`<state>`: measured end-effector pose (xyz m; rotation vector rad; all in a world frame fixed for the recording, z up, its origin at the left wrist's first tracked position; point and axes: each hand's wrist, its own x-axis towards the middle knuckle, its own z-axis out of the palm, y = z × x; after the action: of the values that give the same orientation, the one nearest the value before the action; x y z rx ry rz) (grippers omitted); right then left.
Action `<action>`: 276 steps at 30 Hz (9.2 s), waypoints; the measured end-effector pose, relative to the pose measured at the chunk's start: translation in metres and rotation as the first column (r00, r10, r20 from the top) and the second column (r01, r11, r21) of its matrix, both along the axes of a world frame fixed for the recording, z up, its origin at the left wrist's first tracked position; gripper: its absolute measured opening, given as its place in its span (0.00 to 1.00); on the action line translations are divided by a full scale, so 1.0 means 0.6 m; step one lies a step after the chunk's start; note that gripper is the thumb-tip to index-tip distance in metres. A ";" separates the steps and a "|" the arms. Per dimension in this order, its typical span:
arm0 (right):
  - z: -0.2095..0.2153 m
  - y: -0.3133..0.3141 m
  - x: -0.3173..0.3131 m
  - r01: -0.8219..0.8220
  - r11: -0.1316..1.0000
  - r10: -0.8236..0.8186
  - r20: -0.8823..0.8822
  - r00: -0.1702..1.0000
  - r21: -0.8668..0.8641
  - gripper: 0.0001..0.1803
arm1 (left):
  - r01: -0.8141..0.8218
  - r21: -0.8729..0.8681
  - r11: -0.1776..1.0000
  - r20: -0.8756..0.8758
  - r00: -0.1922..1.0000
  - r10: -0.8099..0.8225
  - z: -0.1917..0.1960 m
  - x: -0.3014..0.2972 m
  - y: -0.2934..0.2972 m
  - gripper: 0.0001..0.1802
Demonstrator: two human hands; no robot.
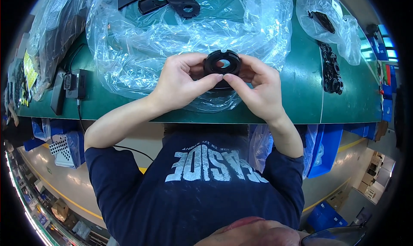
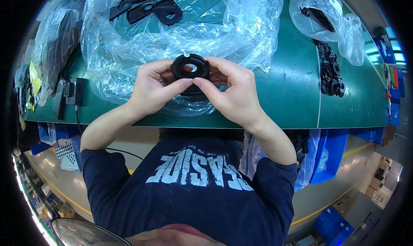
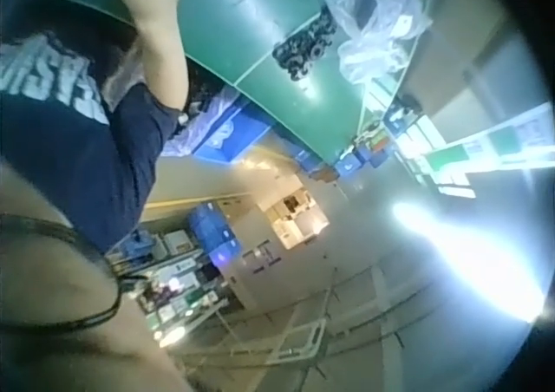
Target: The person assembles small black plastic components for light fixtures by hand at a factory workbench.
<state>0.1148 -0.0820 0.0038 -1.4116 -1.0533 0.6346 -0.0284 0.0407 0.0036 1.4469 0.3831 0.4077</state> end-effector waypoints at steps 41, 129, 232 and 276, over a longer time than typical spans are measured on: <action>0.003 0.000 0.002 0.063 0.979 -0.164 0.566 0.808 0.193 0.22 | 0.026 -0.112 0.993 -0.049 0.998 -0.032 -0.009 0.004 0.007 0.17; 0.005 -0.002 -0.008 0.103 0.968 -0.204 0.483 0.852 0.227 0.11 | -0.017 0.001 1.000 0.052 0.999 0.016 0.000 -0.003 -0.002 0.13; 0.019 -0.013 0.017 -0.319 0.944 0.202 -0.615 0.762 -0.085 0.03 | 0.065 -0.009 0.998 0.144 0.988 -0.063 0.005 -0.005 -0.007 0.22; 0.014 -0.124 0.055 0.251 0.936 -0.111 0.469 0.876 -0.246 0.28 | 0.038 -0.411 0.911 -0.056 0.996 -0.066 -0.003 0.002 0.007 0.17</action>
<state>0.1480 -0.1566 0.0124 -1.9666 -1.1938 0.3390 -0.0271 0.0448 0.0015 1.0579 0.4546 0.2167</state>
